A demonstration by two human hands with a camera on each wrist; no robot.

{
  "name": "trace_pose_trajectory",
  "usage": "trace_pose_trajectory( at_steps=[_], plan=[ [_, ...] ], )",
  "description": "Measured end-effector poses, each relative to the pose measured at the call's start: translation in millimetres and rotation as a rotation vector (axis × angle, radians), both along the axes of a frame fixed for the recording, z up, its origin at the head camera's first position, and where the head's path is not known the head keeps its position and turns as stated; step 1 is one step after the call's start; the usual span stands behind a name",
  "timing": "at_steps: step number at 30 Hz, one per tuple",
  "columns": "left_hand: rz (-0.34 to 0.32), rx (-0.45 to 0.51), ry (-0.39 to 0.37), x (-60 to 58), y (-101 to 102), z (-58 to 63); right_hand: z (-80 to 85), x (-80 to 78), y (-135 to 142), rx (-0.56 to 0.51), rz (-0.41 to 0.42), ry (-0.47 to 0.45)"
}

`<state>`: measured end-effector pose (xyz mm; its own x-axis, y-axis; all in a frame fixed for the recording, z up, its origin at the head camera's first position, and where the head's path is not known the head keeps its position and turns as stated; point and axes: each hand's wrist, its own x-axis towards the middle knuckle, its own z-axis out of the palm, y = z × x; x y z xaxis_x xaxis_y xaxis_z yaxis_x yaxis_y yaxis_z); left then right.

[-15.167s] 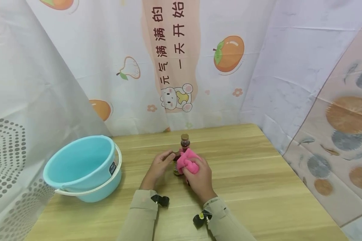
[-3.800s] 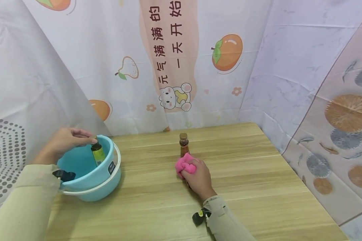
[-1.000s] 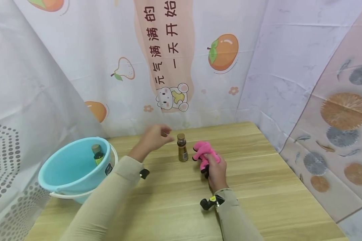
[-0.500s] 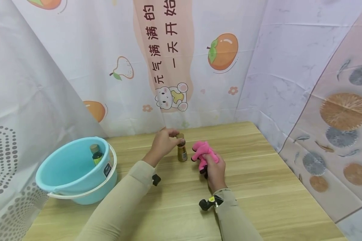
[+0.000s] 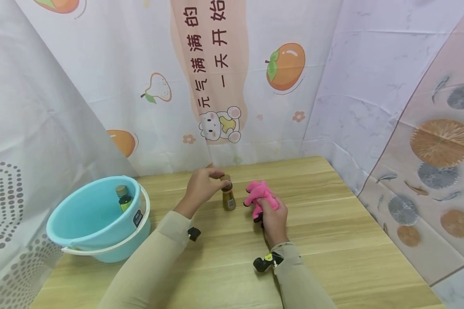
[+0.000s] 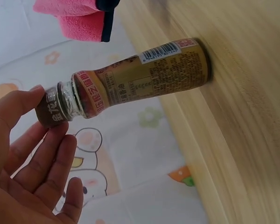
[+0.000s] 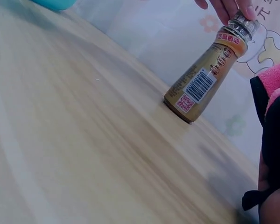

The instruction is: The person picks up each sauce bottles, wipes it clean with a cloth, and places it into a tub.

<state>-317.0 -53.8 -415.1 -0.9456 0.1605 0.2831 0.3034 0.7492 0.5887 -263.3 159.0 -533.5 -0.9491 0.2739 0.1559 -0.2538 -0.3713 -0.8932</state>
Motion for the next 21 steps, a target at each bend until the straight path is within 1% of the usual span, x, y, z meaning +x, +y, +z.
trace_pose_trajectory(
  at_steps=[4,6,9,12,16,17,19,21],
  plan=[
    [-0.008,0.032,0.029,6.6,-10,-4.3,-1.0,-0.8,-8,0.039,0.018,0.065],
    [-0.018,0.07,0.042,10.6,-13,-6.9,-1.8,-1.7,-13,0.046,0.027,0.092],
    [-0.042,0.135,0.06,16.4,-17,-11.4,-3.4,-5.0,-21,0.067,0.009,0.107],
    [-0.056,0.167,0.091,19.9,-18,-15.7,-3.8,-9.9,-29,0.095,-0.052,0.064],
    [-0.041,0.163,0.141,22.9,-17,-19.8,-2.5,-17.8,-40,0.125,-0.153,-0.005],
    [-0.034,0.164,0.147,23.8,-17,-20.3,-1.2,-19.8,-42,0.126,-0.164,-0.006],
    [-0.021,0.151,0.168,24.7,-16,-21.1,2.8,-23.5,-47,0.161,-0.177,-0.001],
    [-0.007,0.134,0.193,25.2,-15,-21.4,8.5,-24.3,-52,0.201,-0.143,0.025]
  ],
)
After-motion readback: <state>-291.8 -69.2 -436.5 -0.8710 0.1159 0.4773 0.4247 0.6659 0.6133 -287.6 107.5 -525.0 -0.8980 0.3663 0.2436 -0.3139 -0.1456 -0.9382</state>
